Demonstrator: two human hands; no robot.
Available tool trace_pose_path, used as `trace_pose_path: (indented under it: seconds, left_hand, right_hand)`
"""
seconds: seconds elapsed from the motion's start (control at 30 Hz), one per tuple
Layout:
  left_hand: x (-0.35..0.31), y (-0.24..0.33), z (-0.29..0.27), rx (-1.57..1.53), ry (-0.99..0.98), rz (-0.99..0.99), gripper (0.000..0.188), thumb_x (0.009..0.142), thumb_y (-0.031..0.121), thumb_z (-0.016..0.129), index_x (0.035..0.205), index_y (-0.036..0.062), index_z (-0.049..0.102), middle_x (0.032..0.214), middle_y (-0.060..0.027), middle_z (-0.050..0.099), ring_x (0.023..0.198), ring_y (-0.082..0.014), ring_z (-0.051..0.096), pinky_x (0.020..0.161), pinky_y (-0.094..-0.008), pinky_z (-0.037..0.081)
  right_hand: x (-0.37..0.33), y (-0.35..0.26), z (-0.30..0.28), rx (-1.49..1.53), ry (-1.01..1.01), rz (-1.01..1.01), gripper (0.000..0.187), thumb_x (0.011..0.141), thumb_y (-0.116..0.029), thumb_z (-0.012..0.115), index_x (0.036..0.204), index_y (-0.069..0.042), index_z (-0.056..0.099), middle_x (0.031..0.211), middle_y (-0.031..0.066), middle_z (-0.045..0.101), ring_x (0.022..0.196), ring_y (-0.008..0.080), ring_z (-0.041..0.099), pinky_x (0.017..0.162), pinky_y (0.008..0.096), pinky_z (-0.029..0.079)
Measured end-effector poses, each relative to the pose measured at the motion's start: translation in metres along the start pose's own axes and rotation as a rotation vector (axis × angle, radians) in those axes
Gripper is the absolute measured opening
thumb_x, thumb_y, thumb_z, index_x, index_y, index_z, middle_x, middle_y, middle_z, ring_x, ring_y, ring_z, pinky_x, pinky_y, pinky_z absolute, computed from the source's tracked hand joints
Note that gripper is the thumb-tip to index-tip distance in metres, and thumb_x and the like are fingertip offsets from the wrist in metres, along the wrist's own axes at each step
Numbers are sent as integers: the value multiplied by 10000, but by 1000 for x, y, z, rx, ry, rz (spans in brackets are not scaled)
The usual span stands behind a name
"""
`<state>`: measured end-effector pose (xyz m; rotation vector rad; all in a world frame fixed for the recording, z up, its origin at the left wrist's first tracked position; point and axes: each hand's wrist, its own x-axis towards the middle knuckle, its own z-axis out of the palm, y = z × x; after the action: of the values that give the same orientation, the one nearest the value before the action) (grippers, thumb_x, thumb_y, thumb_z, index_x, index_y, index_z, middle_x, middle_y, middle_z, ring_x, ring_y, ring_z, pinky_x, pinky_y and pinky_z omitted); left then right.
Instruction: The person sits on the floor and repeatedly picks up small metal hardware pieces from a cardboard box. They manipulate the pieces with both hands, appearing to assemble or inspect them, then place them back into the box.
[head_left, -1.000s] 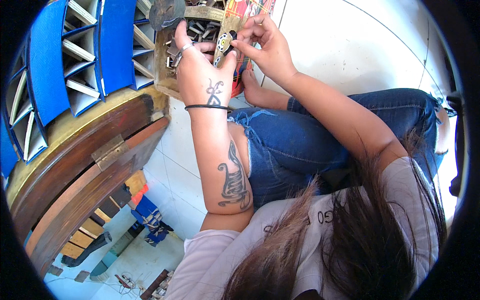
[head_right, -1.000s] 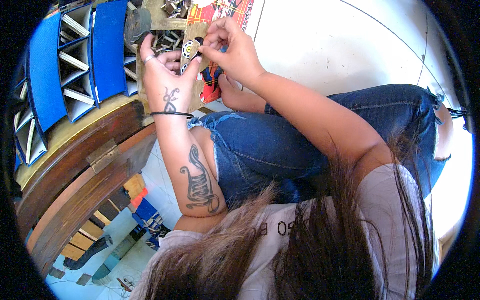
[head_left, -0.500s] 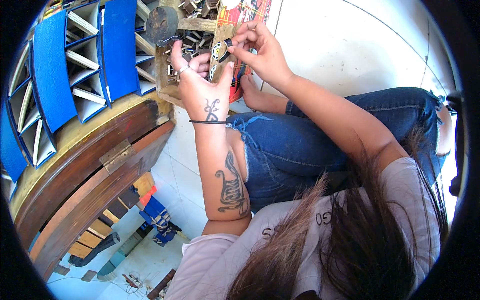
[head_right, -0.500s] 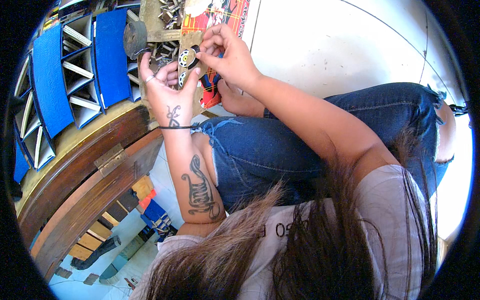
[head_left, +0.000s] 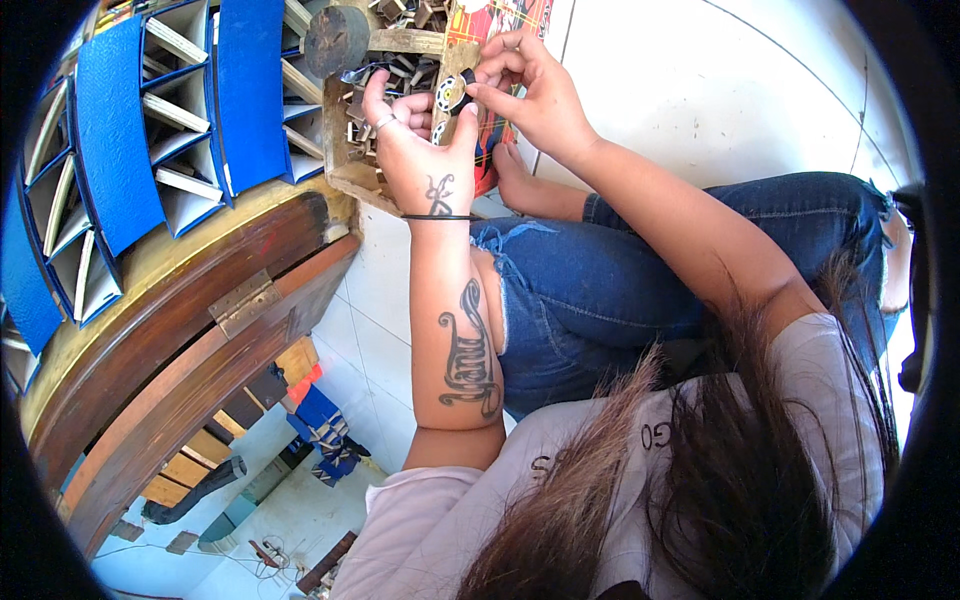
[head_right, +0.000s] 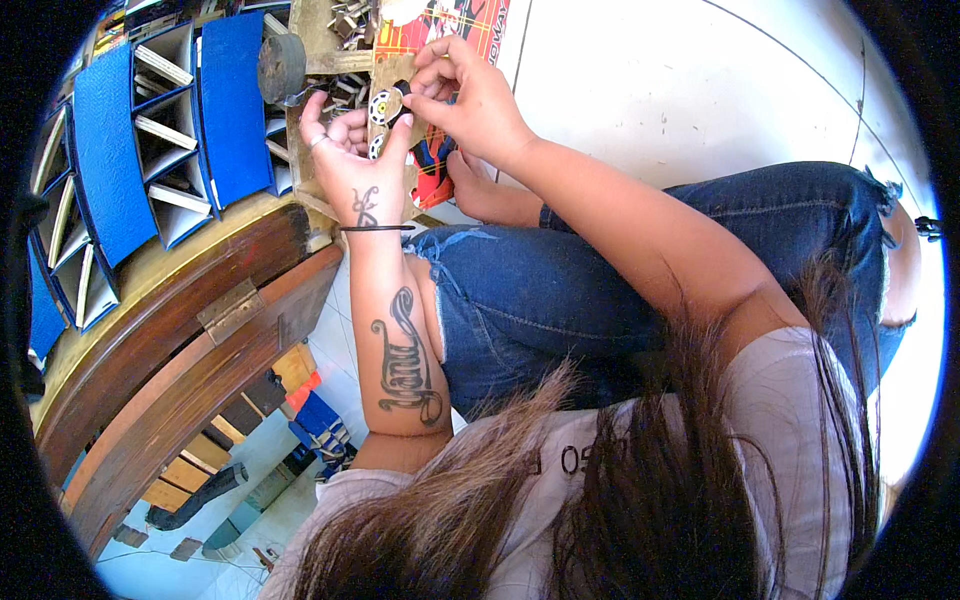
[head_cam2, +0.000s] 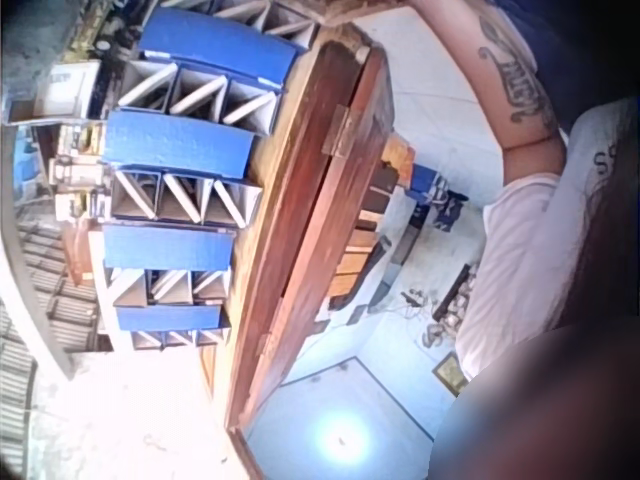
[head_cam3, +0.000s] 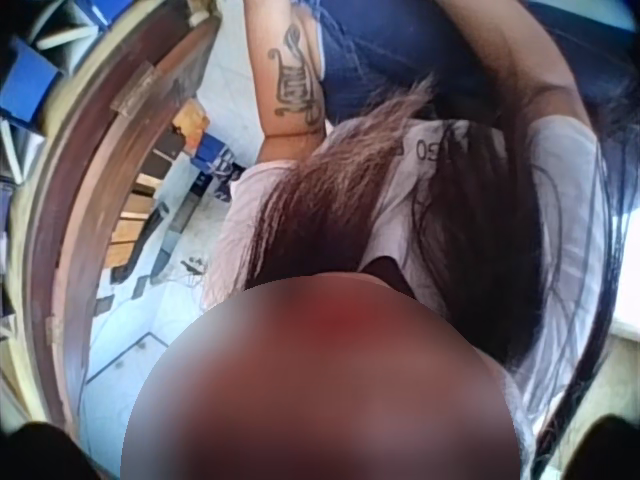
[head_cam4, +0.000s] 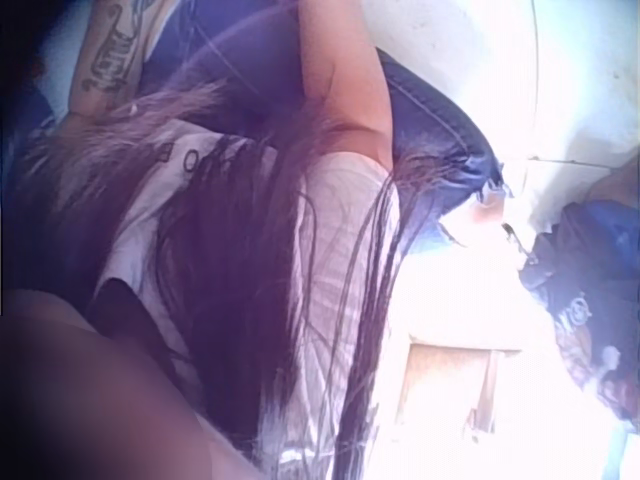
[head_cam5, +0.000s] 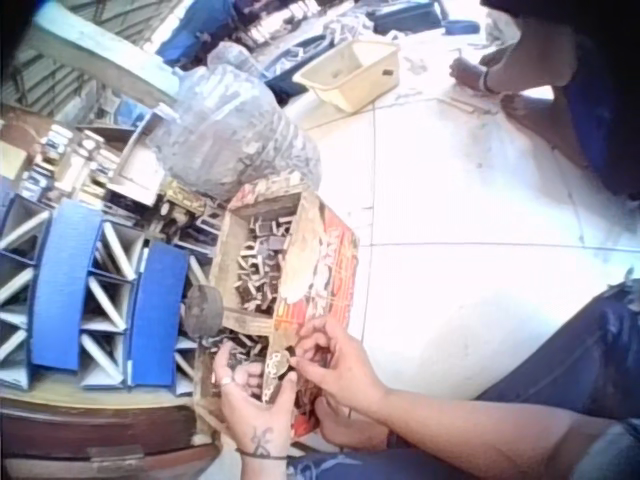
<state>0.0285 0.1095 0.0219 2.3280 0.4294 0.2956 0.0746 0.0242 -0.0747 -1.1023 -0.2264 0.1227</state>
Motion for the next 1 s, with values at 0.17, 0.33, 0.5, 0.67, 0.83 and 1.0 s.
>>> trace_pose_path:
  seconds: [0.17, 0.33, 0.5, 0.67, 0.83, 1.0]
  left_hand:
    - [1, -3, 2, 23, 17, 6, 727, 685, -6, 690, 1283, 0, 277, 824, -97, 578, 680, -141, 557, 619, -255, 457]
    - [3, -6, 2, 52, 38, 0, 665, 703, -10, 666, 1262, 3, 305, 766, -87, 579, 637, -140, 557, 584, -254, 444]
    - [3, -5, 2, 29, 35, -18, 653, 702, -17, 663, 1255, 6, 315, 732, -83, 580, 607, -143, 563, 587, -252, 448]
    - [4, -3, 1, 26, 34, -15, 646, 700, -23, 659, 1249, 3, 321, 730, -81, 580, 607, -142, 565, 591, -250, 450]
    - [3, -5, 1, 56, 37, 16, 646, 696, -25, 656, 1249, -3, 322, 725, -76, 576, 606, -137, 557, 589, -250, 448]
    - [5, -8, 1, 67, 41, 32, 664, 695, 2, 705, 1239, -18, 326, 713, -46, 573, 592, -77, 526, 543, -190, 413]
  right_hand:
    - [0, 1, 0, -21, 0, 3, 333, 753, -87, 675, 997, -27, 457, 744, 31, 639, 665, 80, 554, 637, 224, 450]
    - [2, -5, -1, -85, -13, 22, 339, 745, -86, 679, 1006, -21, 471, 749, 41, 649, 674, 78, 570, 637, 226, 456]
    - [5, -16, -6, -265, -27, -63, 350, 723, -103, 688, 1003, -23, 493, 742, 53, 648, 710, 166, 603, 684, 294, 482]
    - [10, -19, -8, -417, 17, -156, 343, 698, -136, 705, 974, -46, 522, 779, 68, 622, 809, 241, 581, 740, 350, 468]
    - [16, -16, -22, -377, 36, -31, 409, 615, -120, 738, 924, -36, 485, 860, 101, 516, 831, 224, 521, 765, 325, 438]
    - [-11, -10, -17, -518, 19, -258, 213, 720, -119, 639, 906, -63, 552, 854, 107, 554, 847, 283, 537, 770, 379, 427]
